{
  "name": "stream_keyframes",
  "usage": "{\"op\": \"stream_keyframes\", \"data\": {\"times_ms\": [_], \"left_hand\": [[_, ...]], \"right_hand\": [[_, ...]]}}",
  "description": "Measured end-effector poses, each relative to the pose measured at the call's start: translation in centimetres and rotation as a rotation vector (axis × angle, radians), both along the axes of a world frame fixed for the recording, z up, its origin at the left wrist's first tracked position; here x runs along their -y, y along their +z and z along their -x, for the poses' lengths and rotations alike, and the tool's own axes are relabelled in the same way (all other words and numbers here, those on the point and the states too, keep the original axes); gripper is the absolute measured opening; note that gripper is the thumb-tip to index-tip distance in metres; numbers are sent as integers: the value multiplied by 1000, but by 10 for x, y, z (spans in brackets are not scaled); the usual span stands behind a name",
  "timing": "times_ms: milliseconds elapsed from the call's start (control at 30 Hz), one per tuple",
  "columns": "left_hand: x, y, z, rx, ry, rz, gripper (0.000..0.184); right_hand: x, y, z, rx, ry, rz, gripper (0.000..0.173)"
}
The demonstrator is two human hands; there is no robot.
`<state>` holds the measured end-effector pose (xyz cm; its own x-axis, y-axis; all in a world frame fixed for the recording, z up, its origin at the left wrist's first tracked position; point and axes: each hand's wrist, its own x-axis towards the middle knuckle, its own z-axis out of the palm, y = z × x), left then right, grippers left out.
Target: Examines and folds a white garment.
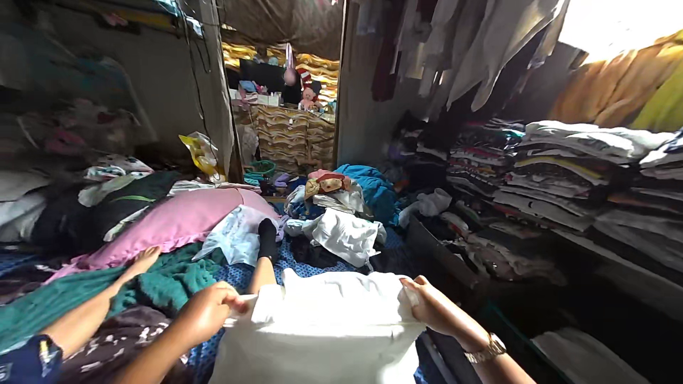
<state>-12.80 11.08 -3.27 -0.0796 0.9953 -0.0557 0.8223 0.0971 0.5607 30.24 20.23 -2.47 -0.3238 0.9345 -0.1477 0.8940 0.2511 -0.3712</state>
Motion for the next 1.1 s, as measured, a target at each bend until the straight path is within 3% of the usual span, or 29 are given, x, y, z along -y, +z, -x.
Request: {"op": "stream_keyframes", "data": {"times_ms": [67, 100, 167, 200, 233, 267, 300, 333, 367, 433, 533, 600, 667, 700, 800, 900, 1000, 1100], "left_hand": [[-3, 0, -11, -233, 6, 58, 42], [1, 2, -18, -303, 30, -18, 45], [12, 8, -33, -301, 95, -372, 38], [19, 12, -38, -274, 108, -474, 34], [26, 14, -41, -261, 95, -441, 36], [31, 14, -41, -263, 55, -269, 44], [30, 10, -39, -296, 4, -25, 55], [26, 2, -35, -337, -46, 173, 65], [22, -5, -32, -377, -96, 310, 72], [19, 5, -39, -451, -146, 477, 68], [30, 32, -48, -460, -68, 467, 53], [38, 61, -51, -393, 8, 412, 55], [41, 71, -45, -321, -50, 385, 54], [42, 72, -46, -314, -100, 423, 53], [50, 73, -56, -365, -145, 461, 55], [48, 80, -49, -264, -54, 297, 51], [14, 16, -7, -334, -113, 409, 74], [4, 21, -22, -406, -5, 305, 86]], "right_hand": [[7, 7, 8, -4, -50, -48, 71], [17, 13, 13, -48, -93, -156, 71], [37, 18, 19, -228, -123, -528, 68], [43, 19, 20, -289, -107, -665, 66], [47, 19, 20, -294, -93, -654, 59], [47, 18, 19, -228, -85, -487, 52], [42, 14, 17, -98, -73, -238, 59], [34, 8, 16, 42, -40, -4, 81], [27, 2, 16, 126, -6, 141, 97], [23, 0, 12, 138, 64, 225, 105], [34, 9, -10, -192, 274, 55, 91], [32, 5, -28, -590, 478, -97, 62], [20, 1, -36, -790, 599, -78, 25], [19, 2, -38, -744, 579, -58, 22], [34, 18, -28, -295, 405, -46, 31], [27, 20, -27, -302, 310, -245, 40], [7, 0, -19, -71, 182, -55, 48], [7, 22, 9, 75, 70, -66, 55]]}}
